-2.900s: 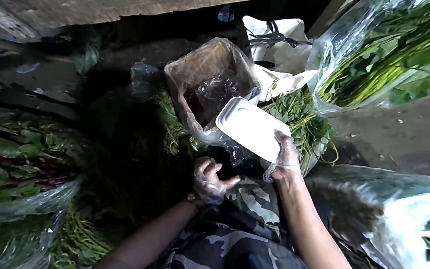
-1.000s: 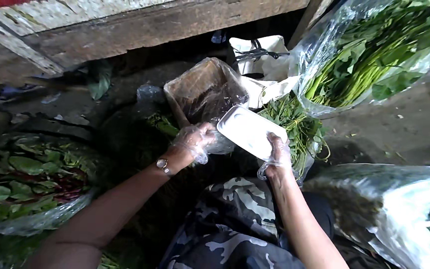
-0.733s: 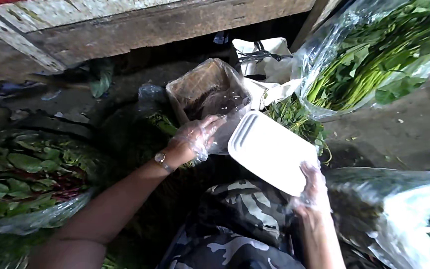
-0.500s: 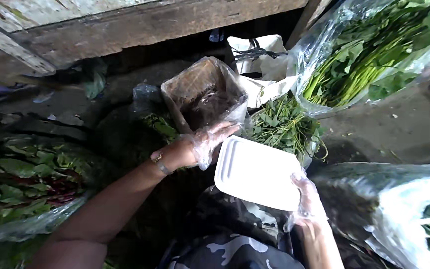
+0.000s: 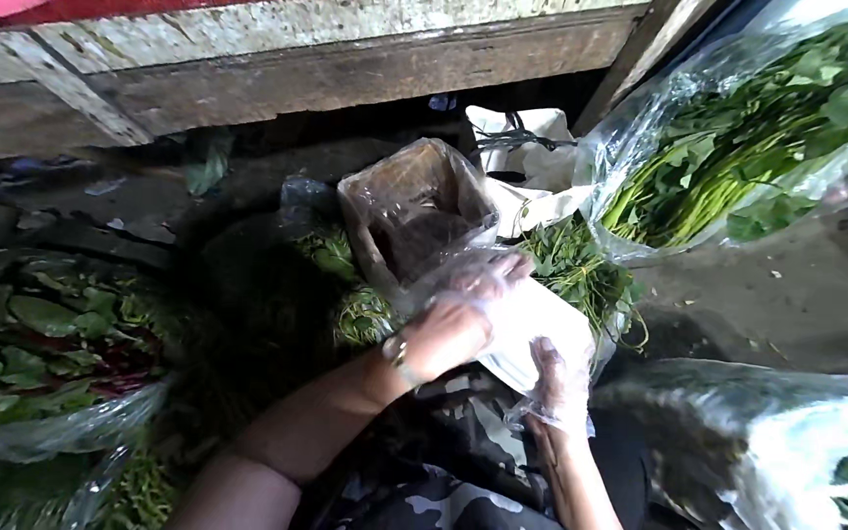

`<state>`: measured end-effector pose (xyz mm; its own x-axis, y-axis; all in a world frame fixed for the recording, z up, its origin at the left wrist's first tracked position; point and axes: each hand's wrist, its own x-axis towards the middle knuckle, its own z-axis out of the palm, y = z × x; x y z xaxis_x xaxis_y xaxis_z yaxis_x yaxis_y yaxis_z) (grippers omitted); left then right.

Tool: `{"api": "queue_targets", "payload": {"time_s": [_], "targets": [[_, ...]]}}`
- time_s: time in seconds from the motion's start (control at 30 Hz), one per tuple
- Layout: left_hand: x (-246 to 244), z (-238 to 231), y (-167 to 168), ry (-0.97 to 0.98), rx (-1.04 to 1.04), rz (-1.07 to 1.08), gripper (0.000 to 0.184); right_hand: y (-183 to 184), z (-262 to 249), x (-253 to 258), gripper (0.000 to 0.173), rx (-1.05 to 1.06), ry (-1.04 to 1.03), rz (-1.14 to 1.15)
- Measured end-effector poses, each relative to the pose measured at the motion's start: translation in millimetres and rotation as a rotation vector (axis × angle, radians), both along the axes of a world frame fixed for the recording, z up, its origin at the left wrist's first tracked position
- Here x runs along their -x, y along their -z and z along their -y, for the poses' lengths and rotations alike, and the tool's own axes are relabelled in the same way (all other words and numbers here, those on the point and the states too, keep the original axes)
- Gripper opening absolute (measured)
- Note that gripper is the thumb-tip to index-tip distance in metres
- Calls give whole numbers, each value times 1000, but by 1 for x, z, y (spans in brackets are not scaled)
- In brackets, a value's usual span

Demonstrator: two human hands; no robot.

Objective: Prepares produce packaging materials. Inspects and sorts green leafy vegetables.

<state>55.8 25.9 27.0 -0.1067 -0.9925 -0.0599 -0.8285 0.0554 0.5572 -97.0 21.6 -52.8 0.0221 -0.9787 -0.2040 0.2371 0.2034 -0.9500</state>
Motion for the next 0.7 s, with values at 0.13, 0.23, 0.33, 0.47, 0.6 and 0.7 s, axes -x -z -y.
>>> {"api": "queue_targets", "payload": {"time_s": [0.13,0.23,0.33,0.47,0.6,0.7], "targets": [[6,6,10,153,149,2,46,-6,2,-8,82,-24,64,91],[3,4,37,113,602,-128,27,-11,10,3,31,2,152,203],[5,1,49,-192,798,-229,12,-22,9,8,17,29,190,300],[23,-2,70,-361,772,-538,21,-30,10,3,16,63,252,358],[64,-17,73,-324,751,-588,6,-20,10,5,21,103,272,331],[56,-12,46,-342,506,-253,17,-11,3,13,53,103,265,120]]}}
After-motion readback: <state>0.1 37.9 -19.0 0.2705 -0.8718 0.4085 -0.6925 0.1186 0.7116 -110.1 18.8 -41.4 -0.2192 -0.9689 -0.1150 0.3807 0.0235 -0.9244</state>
